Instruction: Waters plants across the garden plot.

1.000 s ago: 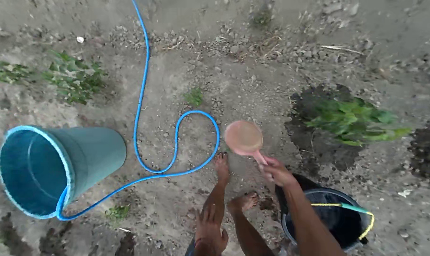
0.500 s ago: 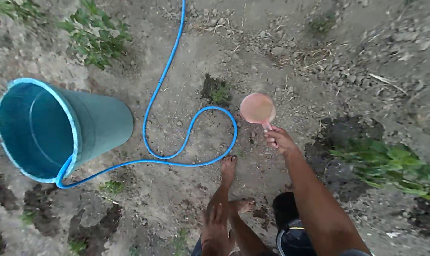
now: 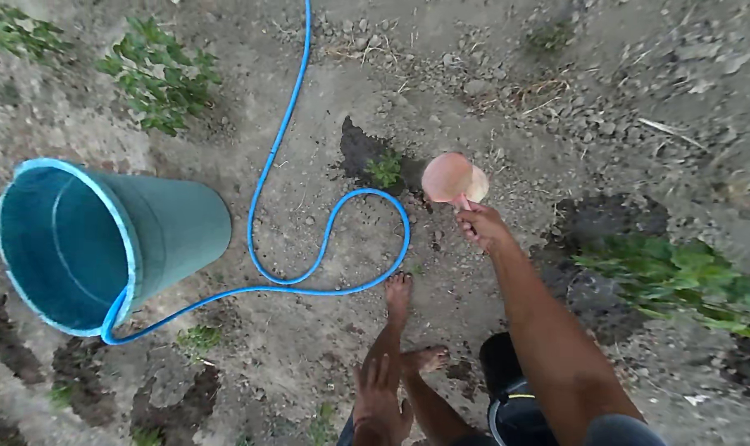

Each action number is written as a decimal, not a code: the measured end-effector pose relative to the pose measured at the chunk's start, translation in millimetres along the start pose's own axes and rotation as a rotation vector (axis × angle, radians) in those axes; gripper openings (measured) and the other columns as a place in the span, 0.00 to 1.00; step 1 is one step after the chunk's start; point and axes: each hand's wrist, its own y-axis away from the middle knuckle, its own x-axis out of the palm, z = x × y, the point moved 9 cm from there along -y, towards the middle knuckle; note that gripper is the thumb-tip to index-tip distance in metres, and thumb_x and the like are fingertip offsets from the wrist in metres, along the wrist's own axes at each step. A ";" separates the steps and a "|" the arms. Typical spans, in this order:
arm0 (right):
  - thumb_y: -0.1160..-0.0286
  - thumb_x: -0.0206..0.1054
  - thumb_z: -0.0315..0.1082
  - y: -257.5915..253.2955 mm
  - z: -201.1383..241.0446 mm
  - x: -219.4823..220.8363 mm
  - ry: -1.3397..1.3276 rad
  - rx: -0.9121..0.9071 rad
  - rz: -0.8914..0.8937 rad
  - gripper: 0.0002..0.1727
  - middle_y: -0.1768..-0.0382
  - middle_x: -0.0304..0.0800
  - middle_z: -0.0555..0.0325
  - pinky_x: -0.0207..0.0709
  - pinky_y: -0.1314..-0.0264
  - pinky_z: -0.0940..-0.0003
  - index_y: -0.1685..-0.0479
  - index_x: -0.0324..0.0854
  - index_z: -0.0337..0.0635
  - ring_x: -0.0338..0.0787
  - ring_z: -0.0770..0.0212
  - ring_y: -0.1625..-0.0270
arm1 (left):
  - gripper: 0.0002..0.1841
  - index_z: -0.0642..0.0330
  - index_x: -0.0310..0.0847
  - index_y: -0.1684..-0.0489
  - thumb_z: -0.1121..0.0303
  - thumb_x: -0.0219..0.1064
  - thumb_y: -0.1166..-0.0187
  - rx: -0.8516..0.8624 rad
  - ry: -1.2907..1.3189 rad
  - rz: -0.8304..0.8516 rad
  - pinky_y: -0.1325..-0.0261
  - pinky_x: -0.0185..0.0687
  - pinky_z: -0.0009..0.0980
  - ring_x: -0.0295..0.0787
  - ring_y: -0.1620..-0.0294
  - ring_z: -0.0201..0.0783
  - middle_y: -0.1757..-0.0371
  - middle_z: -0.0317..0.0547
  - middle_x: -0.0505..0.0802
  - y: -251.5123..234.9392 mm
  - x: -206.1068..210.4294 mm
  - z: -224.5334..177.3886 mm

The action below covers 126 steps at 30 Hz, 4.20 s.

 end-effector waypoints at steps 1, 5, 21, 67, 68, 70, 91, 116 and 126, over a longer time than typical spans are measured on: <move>0.13 0.60 0.30 -0.3 2.2 0.5 -0.003 -0.004 -0.008 0.18 0.74 0.78 0.64 0.61 0.85 0.81 0.28 0.76 0.42 0.68 0.75 0.85 | 0.35 0.45 0.68 0.12 0.40 0.55 0.18 -0.004 -0.003 0.000 0.11 0.23 0.73 0.40 0.03 0.51 0.03 0.36 0.55 0.4 -0.6 -0.5; 0.14 0.62 0.31 -1.9 6.5 0.4 -0.053 -0.027 -0.036 0.19 0.72 0.79 0.62 0.63 0.85 0.80 0.27 0.76 0.44 0.69 0.74 0.84 | 0.35 0.44 0.70 0.13 0.40 0.55 0.19 -0.009 -0.018 -0.005 0.11 0.23 0.73 0.41 0.03 0.51 0.03 0.36 0.56 -0.4 0.7 -1.6; 0.19 0.66 0.29 32.2 -38.5 -34.6 -0.018 0.063 -0.258 0.15 0.75 0.78 0.58 0.68 0.83 0.76 0.36 0.80 0.39 0.72 0.70 0.84 | 0.38 0.45 0.66 0.11 0.37 0.53 0.19 0.000 -0.103 0.007 0.11 0.23 0.72 0.40 0.03 0.51 0.03 0.37 0.55 0.5 13.1 -7.7; 0.16 0.61 0.33 279.0 -573.4 -129.7 -1.726 -0.421 -0.268 0.14 0.78 0.77 0.65 0.65 0.81 0.77 0.38 0.82 0.41 0.69 0.74 0.84 | 0.16 0.61 0.76 0.41 0.61 0.47 0.05 0.412 -0.625 -0.068 0.69 0.89 0.33 0.87 0.76 0.33 0.64 0.39 0.92 -121.8 155.1 -525.7; 0.19 0.62 0.31 288.6 -569.6 -116.8 -1.743 -0.476 -0.319 0.12 0.80 0.76 0.65 0.66 0.81 0.76 0.42 0.83 0.40 0.69 0.73 0.84 | 0.16 0.58 0.78 0.46 0.60 0.46 0.05 0.415 -0.632 -0.061 0.70 0.89 0.32 0.86 0.78 0.32 0.68 0.35 0.91 -117.8 158.9 -522.2; 0.21 0.62 0.28 311.1 -555.3 -86.2 -1.808 -0.611 -0.417 0.09 0.83 0.72 0.67 0.66 0.84 0.77 0.49 0.83 0.37 0.69 0.74 0.86 | 0.16 0.52 0.77 0.58 0.58 0.45 0.05 0.434 -0.621 -0.065 0.68 0.89 0.32 0.85 0.79 0.30 0.74 0.29 0.88 -108.7 160.5 -516.1; 0.09 0.44 0.29 300.2 -473.6 316.2 -3.364 -0.620 -1.712 0.16 0.76 0.75 0.68 0.60 0.88 0.85 0.29 0.66 0.47 0.66 0.78 0.86 | 0.19 0.44 0.63 0.74 0.54 0.43 0.06 0.720 -1.027 -0.014 0.75 0.82 0.30 0.73 0.86 0.28 0.87 0.27 0.73 -44.0 236.1 -470.7; 0.16 0.62 0.27 273.5 -461.0 369.0 -3.801 0.042 -1.622 0.10 0.74 0.79 0.62 0.62 0.86 0.82 0.40 0.76 0.38 0.71 0.74 0.84 | 0.19 0.45 0.64 0.73 0.51 0.47 0.08 0.660 -1.042 -0.019 0.70 0.87 0.37 0.76 0.85 0.32 0.85 0.31 0.75 -25.4 283.6 -440.4; 0.20 0.64 0.25 287.7 -446.0 371.0 -4.031 0.474 -1.486 0.12 0.77 0.76 0.60 0.64 0.87 0.79 0.41 0.76 0.36 0.70 0.72 0.86 | 0.17 0.47 0.66 0.67 0.50 0.49 0.08 0.622 -1.086 -0.062 0.67 0.87 0.39 0.81 0.79 0.34 0.79 0.34 0.79 -28.6 269.7 -454.4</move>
